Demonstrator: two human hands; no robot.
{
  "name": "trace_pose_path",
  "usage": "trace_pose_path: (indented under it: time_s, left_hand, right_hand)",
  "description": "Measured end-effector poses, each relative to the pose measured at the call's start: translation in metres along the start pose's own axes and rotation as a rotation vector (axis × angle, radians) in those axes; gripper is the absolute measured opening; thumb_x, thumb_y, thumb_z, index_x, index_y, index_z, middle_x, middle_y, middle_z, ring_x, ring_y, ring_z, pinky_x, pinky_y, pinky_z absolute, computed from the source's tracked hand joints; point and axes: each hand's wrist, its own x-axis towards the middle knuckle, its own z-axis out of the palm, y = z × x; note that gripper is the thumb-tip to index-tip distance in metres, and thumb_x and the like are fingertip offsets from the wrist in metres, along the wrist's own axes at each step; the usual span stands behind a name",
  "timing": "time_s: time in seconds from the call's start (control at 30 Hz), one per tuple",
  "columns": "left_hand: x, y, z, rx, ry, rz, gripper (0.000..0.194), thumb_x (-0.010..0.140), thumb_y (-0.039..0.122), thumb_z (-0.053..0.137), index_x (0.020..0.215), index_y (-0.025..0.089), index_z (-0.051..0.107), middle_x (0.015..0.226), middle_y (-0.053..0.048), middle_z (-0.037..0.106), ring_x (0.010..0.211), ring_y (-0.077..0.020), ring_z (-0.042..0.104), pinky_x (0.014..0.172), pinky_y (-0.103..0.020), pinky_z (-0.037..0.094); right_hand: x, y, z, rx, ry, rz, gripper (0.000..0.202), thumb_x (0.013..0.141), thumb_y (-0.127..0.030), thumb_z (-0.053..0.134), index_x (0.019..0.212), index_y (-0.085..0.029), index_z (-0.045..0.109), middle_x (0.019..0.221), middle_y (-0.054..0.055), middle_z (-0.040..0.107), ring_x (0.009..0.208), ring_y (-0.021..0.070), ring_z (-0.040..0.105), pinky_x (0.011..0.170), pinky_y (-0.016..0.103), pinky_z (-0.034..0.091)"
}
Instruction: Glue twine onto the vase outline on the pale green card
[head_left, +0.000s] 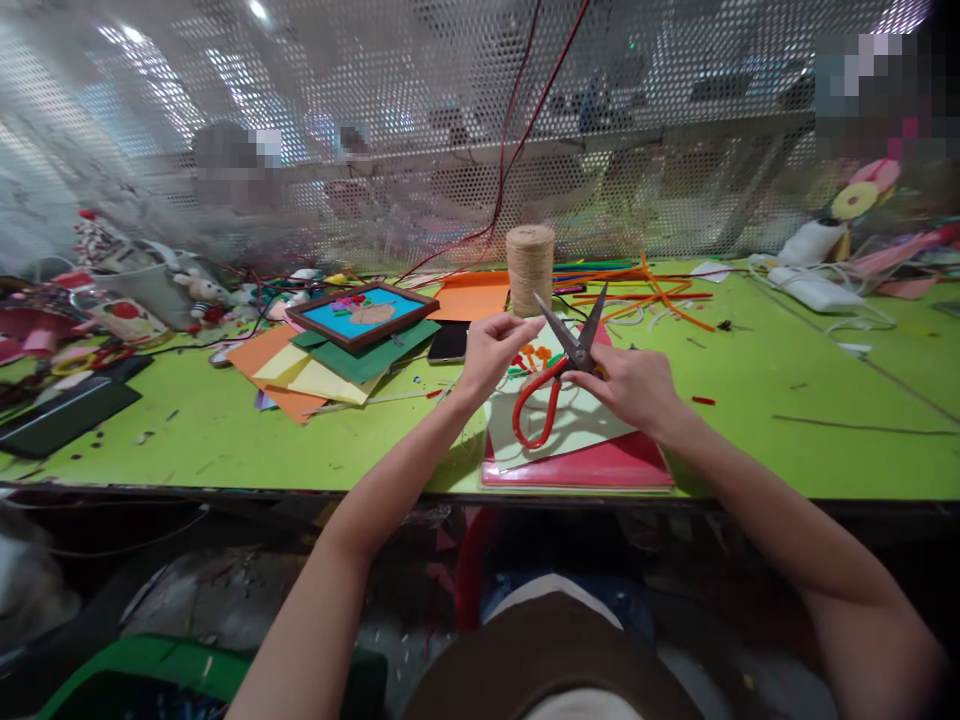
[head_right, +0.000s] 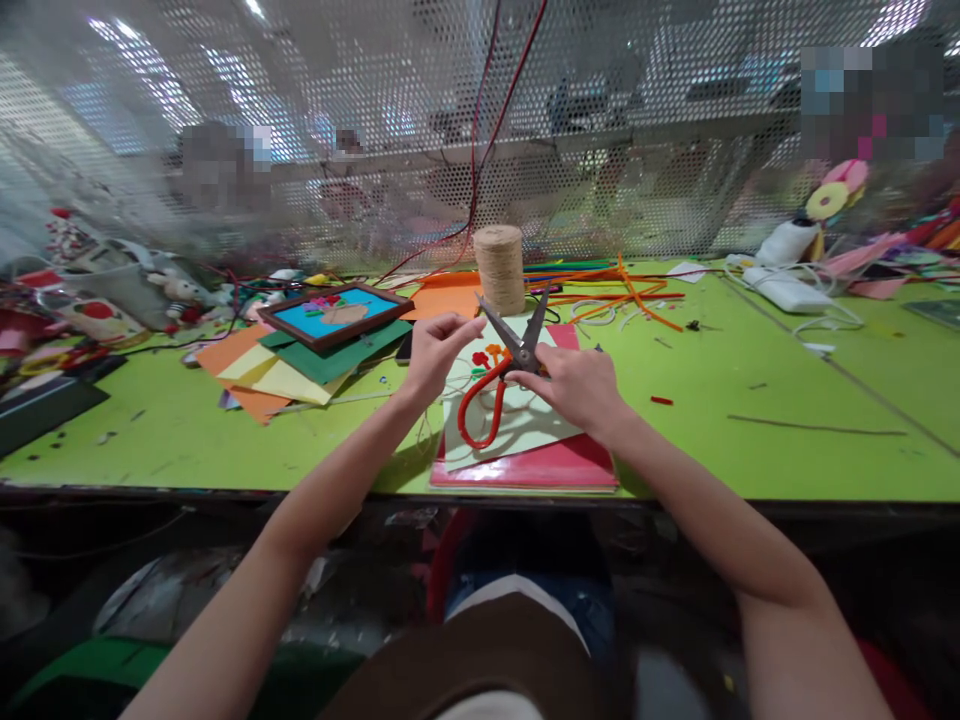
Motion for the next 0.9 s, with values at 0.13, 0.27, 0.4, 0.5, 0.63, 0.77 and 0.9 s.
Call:
trace_pose_path:
  time_s: [0.13,0.27,0.4,0.5,0.63,0.77,0.9]
  left_hand:
    - [0.001,0.003,0.0,-0.083,-0.019,-0.045,0.056,0.074,0.069,0.067,0.056,0.017,0.063,0.046,0.006,0.032,0.045,-0.0063,0.025,0.047,-0.026,0.019]
    - [0.002,0.004,0.0,-0.125,-0.089,-0.063,0.048,0.076,0.065,0.066,0.07,0.017,0.072,0.052,0.005,0.038,0.049,-0.007,0.03,0.049,-0.025,0.025]
    - [0.002,0.0,0.0,-0.025,-0.06,0.013,0.039,0.08,0.055,0.065,0.074,0.017,0.072,0.055,0.004,0.041,0.052,-0.0083,0.033,0.051,-0.025,0.026]
    - [0.001,-0.005,0.001,0.063,-0.06,0.094,0.036,0.083,0.049,0.063,0.071,0.017,0.071,0.054,0.004,0.043,0.054,-0.0092,0.035,0.053,-0.025,0.027]
    - [0.001,-0.009,0.003,0.082,-0.08,0.154,0.031,0.086,0.042,0.058,0.089,0.017,0.075,0.073,-0.002,0.065,0.065,-0.0116,0.05,0.062,-0.024,0.039]
    - [0.002,-0.012,0.004,0.059,-0.119,0.175,0.031,0.084,0.038,0.06,0.102,0.018,0.075,0.097,-0.006,0.073,0.078,-0.0132,0.06,0.071,-0.023,0.046]
    - [0.001,-0.015,0.005,0.005,-0.149,0.084,0.028,0.079,0.038,0.065,0.093,0.017,0.078,0.078,-0.003,0.073,0.063,-0.0114,0.062,0.059,-0.022,0.047]
  right_hand:
    - [0.004,0.012,0.0,0.017,0.006,0.086,0.081,0.089,-0.078,0.017,0.088,-0.018,0.071,0.069,0.011,0.069,0.057,0.0202,0.054,0.054,0.029,0.021]
    - [0.005,0.019,-0.001,0.062,0.061,0.05,0.082,0.088,-0.08,0.017,0.085,-0.017,0.07,0.069,0.011,0.068,0.058,0.0201,0.054,0.055,0.029,0.023]
    - [0.002,0.014,0.001,0.107,0.067,-0.092,0.086,0.085,-0.084,0.014,0.081,-0.017,0.068,0.067,0.01,0.066,0.06,0.0186,0.055,0.056,0.028,0.024]
    - [0.0,0.01,0.003,0.086,0.038,-0.182,0.085,0.085,-0.084,0.015,0.078,-0.017,0.067,0.065,0.009,0.065,0.058,0.0172,0.053,0.055,0.028,0.022]
    - [0.0,0.009,0.005,0.055,0.005,-0.212,0.081,0.088,-0.081,0.017,0.082,-0.017,0.067,0.07,0.009,0.068,0.058,0.0164,0.054,0.055,0.028,0.021]
    - [0.001,0.012,0.008,0.054,-0.007,-0.192,0.08,0.088,-0.08,0.02,0.085,-0.017,0.068,0.074,0.009,0.07,0.06,0.0165,0.056,0.056,0.028,0.022]
    - [0.001,0.014,0.011,0.045,0.004,-0.176,0.078,0.088,-0.08,0.023,0.087,-0.017,0.07,0.078,0.01,0.072,0.06,0.0172,0.057,0.056,0.029,0.021]
